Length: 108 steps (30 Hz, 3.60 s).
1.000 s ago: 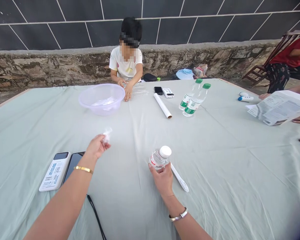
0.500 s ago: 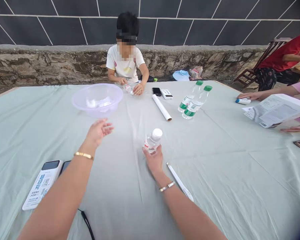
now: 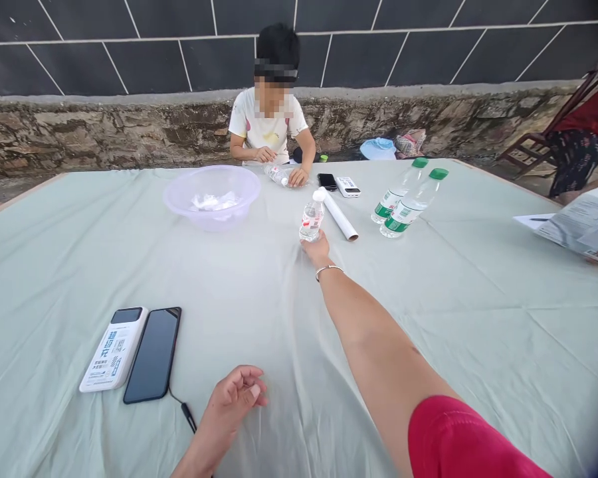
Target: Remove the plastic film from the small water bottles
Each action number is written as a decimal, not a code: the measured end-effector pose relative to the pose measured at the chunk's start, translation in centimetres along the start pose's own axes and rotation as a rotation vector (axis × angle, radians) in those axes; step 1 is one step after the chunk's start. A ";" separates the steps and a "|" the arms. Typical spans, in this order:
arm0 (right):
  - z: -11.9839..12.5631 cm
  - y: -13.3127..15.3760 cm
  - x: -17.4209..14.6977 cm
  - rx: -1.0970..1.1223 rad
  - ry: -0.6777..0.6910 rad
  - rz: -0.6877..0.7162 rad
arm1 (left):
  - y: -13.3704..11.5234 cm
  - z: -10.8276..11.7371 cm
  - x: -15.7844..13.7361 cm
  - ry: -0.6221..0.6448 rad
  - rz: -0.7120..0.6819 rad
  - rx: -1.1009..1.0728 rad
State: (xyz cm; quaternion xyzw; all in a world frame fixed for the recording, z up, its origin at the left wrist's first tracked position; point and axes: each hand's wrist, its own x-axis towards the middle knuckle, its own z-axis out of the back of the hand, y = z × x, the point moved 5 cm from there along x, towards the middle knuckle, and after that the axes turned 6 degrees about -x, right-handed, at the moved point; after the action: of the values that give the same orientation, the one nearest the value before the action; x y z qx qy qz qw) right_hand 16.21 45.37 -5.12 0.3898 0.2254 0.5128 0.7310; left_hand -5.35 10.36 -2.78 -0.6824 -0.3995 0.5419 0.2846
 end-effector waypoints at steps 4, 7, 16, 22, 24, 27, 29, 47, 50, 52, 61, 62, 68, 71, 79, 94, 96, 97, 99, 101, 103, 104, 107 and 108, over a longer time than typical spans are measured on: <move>1.4 -1.3 -3.3 -0.050 0.063 -0.022 | 1.5 -1.5 -0.6 0.065 0.008 -0.006; 2.3 -1.4 -8.1 -0.086 0.122 0.048 | 3.0 -2.8 -1.2 0.093 -0.008 -0.015; 5.3 -1.6 -27.0 -0.453 0.311 0.461 | 4.7 -4.6 -3.0 0.065 -0.155 0.048; 6.8 -2.4 -30.7 -0.631 0.378 0.581 | 4.7 -3.6 -4.7 0.011 -0.192 0.062; 6.8 -2.3 -30.7 -0.637 0.386 0.576 | 4.4 -3.6 -5.5 0.007 -0.200 0.060; 6.7 -2.1 -30.6 -0.651 0.393 0.563 | 3.9 -3.6 -6.6 -0.031 -0.209 0.053; 6.6 -2.0 -30.7 -0.663 0.395 0.560 | 3.5 -3.5 -7.3 -0.071 -0.213 0.037; 6.7 -1.8 -30.8 -0.675 0.389 0.557 | 3.0 -4.0 -8.9 -0.090 -0.205 0.021; 6.7 -1.8 -30.7 -0.676 0.399 0.551 | 3.0 -4.0 -8.8 -0.094 -0.212 0.014; 6.7 -1.8 -30.7 -0.678 0.399 0.551 | 3.0 -4.1 -8.8 -0.089 -0.212 0.010; 6.7 -1.7 -30.8 -0.688 0.393 0.554 | 2.8 -4.0 -8.9 -0.096 -0.235 -0.004; 6.7 -1.7 -30.8 -0.690 0.393 0.553 | 2.7 -4.0 -8.9 -0.097 -0.237 -0.005; 6.6 -1.8 -30.7 -0.689 0.385 0.562 | 2.7 -4.0 -8.7 -0.088 -0.223 -0.006; 6.6 -1.8 -30.7 -0.686 0.391 0.558 | 2.7 -4.0 -8.7 -0.091 -0.224 0.000; 6.6 -1.7 -30.7 -0.692 0.401 0.551 | 2.1 -3.7 -8.9 -0.109 -0.244 0.013; 6.5 -1.9 -30.7 -0.665 0.398 0.560 | 3.0 -3.2 -7.7 -0.145 -0.250 0.026; 6.5 -1.8 -30.7 -0.665 0.398 0.559 | 3.3 -3.0 -7.5 -0.170 -0.269 0.038; 6.6 -1.7 -30.8 -0.664 0.399 0.558 | 3.5 -2.8 -7.4 -0.185 -0.280 0.053; 6.7 -1.7 -30.8 -0.661 0.401 0.556 | 3.8 -2.3 -7.2 -0.225 -0.295 0.109; 6.7 -1.7 -30.7 -0.648 0.400 0.555 | 4.0 -1.7 -7.1 -0.276 -0.308 0.193; 6.4 -1.7 -30.3 -0.620 0.393 0.545 | 4.0 -1.0 -7.1 -0.328 -0.326 0.285; 6.1 -1.7 -29.8 -0.598 0.383 0.535 | 4.0 -0.7 -7.0 -0.347 -0.345 0.331; 4.7 -0.9 -27.3 -0.505 0.321 0.500 | 4.1 -0.2 -6.9 -0.351 -0.431 0.454; 4.0 -0.5 -26.2 -0.472 0.297 0.489 | 4.3 -0.2 -6.8 -0.339 -0.461 0.483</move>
State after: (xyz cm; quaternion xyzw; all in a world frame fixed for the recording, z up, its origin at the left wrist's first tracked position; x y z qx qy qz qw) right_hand 9.62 19.74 -4.95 0.1740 0.1046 0.7611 0.6161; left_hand -4.74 2.37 -2.77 -0.3885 -0.4449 0.6474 0.4817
